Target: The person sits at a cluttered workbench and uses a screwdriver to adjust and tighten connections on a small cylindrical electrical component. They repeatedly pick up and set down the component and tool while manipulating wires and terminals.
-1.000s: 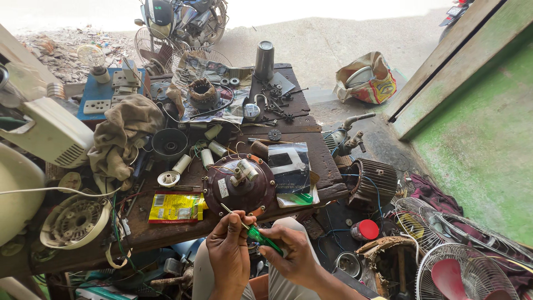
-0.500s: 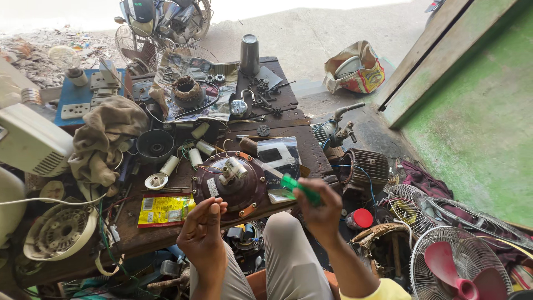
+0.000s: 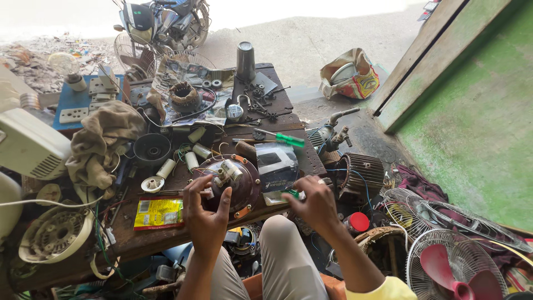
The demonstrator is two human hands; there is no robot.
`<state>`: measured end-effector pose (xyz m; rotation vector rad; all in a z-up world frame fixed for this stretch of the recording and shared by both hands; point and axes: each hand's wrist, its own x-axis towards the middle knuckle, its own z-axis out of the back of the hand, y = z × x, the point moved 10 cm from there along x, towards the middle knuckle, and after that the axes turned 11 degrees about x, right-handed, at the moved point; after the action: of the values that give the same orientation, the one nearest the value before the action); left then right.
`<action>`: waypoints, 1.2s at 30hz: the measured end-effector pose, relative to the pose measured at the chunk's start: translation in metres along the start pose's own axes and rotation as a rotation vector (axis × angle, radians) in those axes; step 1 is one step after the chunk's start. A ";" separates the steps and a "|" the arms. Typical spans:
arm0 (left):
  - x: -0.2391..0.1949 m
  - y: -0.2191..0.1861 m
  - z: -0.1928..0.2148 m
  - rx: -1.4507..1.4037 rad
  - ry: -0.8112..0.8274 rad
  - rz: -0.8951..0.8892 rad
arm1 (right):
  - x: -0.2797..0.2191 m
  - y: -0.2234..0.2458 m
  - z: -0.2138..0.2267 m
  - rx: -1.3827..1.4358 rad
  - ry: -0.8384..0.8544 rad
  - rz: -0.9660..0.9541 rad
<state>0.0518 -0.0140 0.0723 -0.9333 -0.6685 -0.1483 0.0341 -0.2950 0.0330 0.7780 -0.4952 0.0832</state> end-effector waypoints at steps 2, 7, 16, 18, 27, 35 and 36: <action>0.002 0.003 -0.009 0.009 0.036 0.002 | -0.016 0.011 -0.006 -0.089 0.014 0.066; 0.002 0.006 -0.014 0.031 0.048 0.016 | -0.026 -0.028 0.000 0.275 -0.091 -0.208; 0.007 0.008 -0.014 0.054 0.038 -0.044 | -0.086 -0.113 0.025 0.953 -0.286 -0.447; 0.009 0.007 -0.013 0.054 0.039 -0.042 | -0.099 -0.122 0.031 1.140 -0.286 -0.489; 0.014 0.002 -0.012 0.043 0.048 -0.069 | -0.148 -0.102 0.004 1.190 0.138 -0.809; 0.010 0.011 -0.015 0.041 0.060 0.000 | -0.207 -0.117 0.051 1.442 0.236 -0.770; 0.010 0.011 -0.015 0.043 0.057 -0.005 | -0.216 -0.120 0.055 1.472 0.286 -0.708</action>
<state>0.0707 -0.0178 0.0642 -0.8832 -0.6195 -0.1641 -0.1480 -0.3951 -0.1108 2.2977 0.2447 -0.1272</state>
